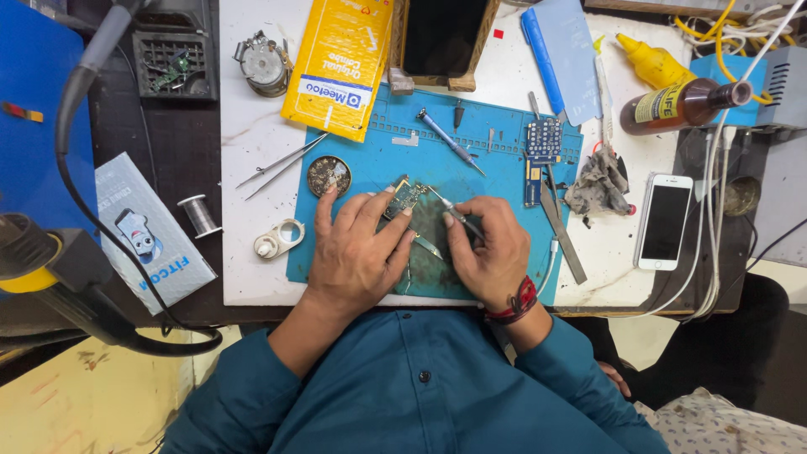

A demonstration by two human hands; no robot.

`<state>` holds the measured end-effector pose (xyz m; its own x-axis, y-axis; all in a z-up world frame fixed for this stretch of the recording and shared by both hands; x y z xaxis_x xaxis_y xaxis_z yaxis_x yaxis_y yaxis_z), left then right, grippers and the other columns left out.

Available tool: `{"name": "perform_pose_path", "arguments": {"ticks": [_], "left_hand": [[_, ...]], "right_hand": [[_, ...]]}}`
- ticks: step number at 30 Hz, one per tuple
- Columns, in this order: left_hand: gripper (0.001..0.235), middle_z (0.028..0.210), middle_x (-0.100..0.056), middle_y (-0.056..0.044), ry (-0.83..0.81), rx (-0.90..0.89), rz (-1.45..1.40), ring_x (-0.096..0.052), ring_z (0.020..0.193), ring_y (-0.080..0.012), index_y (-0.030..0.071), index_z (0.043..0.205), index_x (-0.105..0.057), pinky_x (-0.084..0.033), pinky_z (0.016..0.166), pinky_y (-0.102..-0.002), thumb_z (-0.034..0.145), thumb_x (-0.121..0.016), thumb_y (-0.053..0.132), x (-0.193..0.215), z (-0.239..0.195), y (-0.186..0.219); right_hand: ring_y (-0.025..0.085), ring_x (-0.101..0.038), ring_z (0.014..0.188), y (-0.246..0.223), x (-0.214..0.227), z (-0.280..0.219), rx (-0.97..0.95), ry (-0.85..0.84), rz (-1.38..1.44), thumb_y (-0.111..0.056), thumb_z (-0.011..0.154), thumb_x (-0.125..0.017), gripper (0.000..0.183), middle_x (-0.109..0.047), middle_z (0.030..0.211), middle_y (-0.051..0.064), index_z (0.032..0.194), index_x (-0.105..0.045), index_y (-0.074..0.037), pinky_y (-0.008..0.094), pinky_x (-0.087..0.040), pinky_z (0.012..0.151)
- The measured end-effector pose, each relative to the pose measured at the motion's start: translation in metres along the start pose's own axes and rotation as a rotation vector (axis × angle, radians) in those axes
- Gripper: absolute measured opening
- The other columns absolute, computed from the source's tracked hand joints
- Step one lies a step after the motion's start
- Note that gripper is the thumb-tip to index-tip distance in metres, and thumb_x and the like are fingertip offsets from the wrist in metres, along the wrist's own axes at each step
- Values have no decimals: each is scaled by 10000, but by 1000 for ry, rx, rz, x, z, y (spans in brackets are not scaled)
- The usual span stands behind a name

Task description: The person disassembles a white smartphone, removes the battery and motherboard, and uses a soldering iron to work on the motherboard. The person then reassembles the phone components.

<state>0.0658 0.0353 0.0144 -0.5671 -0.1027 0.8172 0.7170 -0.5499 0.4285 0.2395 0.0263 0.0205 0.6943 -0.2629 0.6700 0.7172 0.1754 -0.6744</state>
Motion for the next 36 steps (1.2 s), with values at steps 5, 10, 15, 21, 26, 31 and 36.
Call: {"name": "perform_pose_path", "arguments": {"ticks": [5,10,15,21,26,31,36], "left_hand": [[272,1290,-652,-110,-2,5,-7,-586,1188,-259,104,1143,-757,-251,1179,-542,943,-709,283,0,0,0],[280,1305,-650,-112,-8,3,1,-580,1196,-264,105,1155,-756,-249,1187,-543,947,-709,285,-2,1,-1],[277,1294,-651,-109,-10,13,-14,-581,1191,-264,107,1147,-757,-246,1184,-551,941,-708,285,-2,0,0],[261,1306,-651,-108,-10,5,1,-578,1193,-260,110,1146,-759,-248,1193,-539,954,-711,280,-2,0,-1],[257,1296,-651,-104,-6,8,6,-581,1193,-261,112,1140,-766,-246,1187,-540,950,-713,276,-1,0,0],[265,1305,-650,-108,-6,6,2,-580,1197,-261,107,1151,-763,-252,1191,-541,954,-712,277,-2,0,-1],[260,1301,-651,-109,-5,10,-8,-580,1193,-260,108,1143,-764,-254,1186,-548,950,-713,275,-2,-1,0]], "right_hand": [[159,-555,523,-3,-2,1,-24,-31,-24,-90,902,-777,101,-698,871,82,980,-726,-51,302,-433,501],[188,-670,694,-6,1,2,47,-16,17,-77,943,-746,81,-700,937,82,1017,-716,-62,297,-509,612],[208,-679,689,-4,-2,4,22,-29,-27,-83,920,-756,75,-701,911,86,986,-725,-63,309,-517,607],[216,-685,689,-3,-4,2,20,-58,-50,-89,922,-759,69,-699,907,87,970,-719,-62,315,-522,607],[209,-697,683,-3,-5,3,8,-78,-29,-96,920,-759,71,-700,916,88,965,-715,-63,310,-528,593],[214,-691,659,-4,-6,3,18,-94,-28,-94,901,-758,77,-699,906,92,954,-713,-62,314,-520,572],[222,-679,695,-8,-4,2,65,-58,-61,-88,924,-752,82,-689,936,83,970,-688,-67,318,-515,607]]}}
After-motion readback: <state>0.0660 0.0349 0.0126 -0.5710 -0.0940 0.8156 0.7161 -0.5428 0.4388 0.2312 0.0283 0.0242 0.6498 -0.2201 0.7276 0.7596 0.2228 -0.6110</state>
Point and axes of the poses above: each hand's wrist, its own z-axis towards the middle knuckle, its own x-axis out of the back of the hand, y = z × x, the point moved 7 cm from there along z, towards the middle knuckle
